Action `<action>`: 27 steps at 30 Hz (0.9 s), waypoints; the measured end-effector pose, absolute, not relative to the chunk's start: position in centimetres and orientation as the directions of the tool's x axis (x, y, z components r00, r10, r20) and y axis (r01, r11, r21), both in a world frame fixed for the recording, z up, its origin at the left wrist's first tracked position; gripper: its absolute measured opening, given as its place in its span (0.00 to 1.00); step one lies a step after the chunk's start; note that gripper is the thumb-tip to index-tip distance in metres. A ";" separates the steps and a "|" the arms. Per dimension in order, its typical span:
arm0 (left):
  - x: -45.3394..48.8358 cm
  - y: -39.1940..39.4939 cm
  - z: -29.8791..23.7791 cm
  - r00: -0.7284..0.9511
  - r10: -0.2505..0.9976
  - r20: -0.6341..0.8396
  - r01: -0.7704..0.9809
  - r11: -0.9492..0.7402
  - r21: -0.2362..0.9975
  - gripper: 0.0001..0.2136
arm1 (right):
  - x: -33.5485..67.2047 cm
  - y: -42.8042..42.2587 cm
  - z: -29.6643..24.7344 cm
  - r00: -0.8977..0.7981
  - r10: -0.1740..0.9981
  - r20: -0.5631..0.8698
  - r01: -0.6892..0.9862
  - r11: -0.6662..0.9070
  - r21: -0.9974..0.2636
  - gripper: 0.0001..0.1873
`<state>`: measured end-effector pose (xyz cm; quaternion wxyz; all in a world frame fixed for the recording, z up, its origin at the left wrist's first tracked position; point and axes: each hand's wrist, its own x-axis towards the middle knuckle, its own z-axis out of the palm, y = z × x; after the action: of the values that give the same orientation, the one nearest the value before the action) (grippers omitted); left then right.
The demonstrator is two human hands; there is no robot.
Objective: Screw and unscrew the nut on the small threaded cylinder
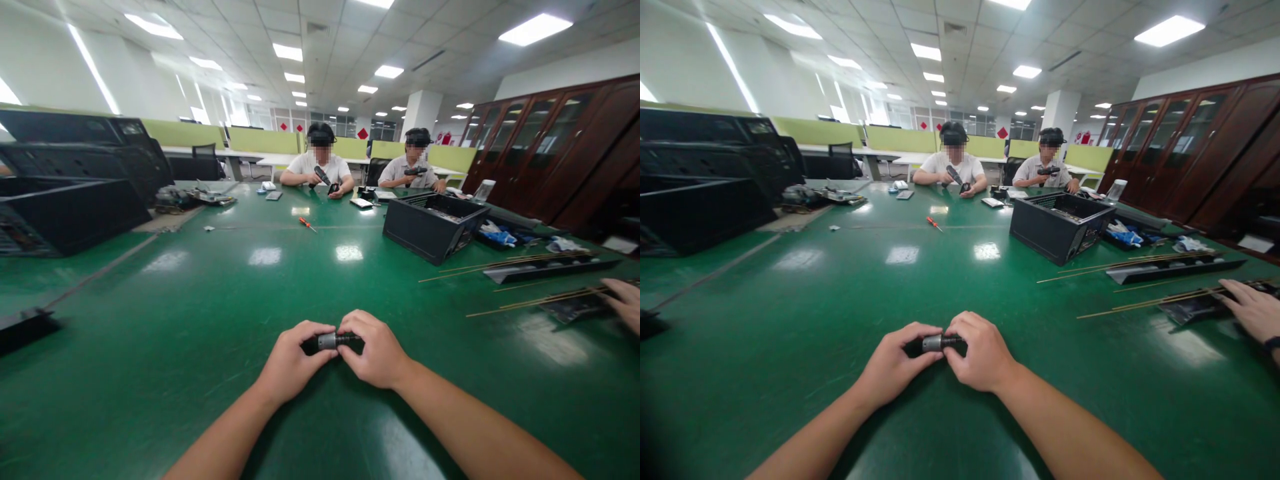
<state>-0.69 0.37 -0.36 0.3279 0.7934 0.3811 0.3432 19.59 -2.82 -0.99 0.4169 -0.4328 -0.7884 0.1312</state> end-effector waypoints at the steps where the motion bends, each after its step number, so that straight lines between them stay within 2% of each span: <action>1: -0.7 0.4 -0.4 0.470 0.832 0.295 0.385 -0.494 0.779 0.12 | 19.6 -2.8 -1.1 -0.280 0.786 0.551 0.564 0.599 -0.568 0.10; 27: -0.9 0.4 -0.4 0.436 0.851 0.294 0.400 -0.476 0.783 0.13 | 19.9 -2.5 -1.1 -0.254 0.772 0.582 0.498 0.621 -0.606 0.06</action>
<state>-0.85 0.38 -0.36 0.3210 0.7842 0.3988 0.3507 19.91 -2.49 -1.06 0.4541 -0.4084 -0.7773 0.1511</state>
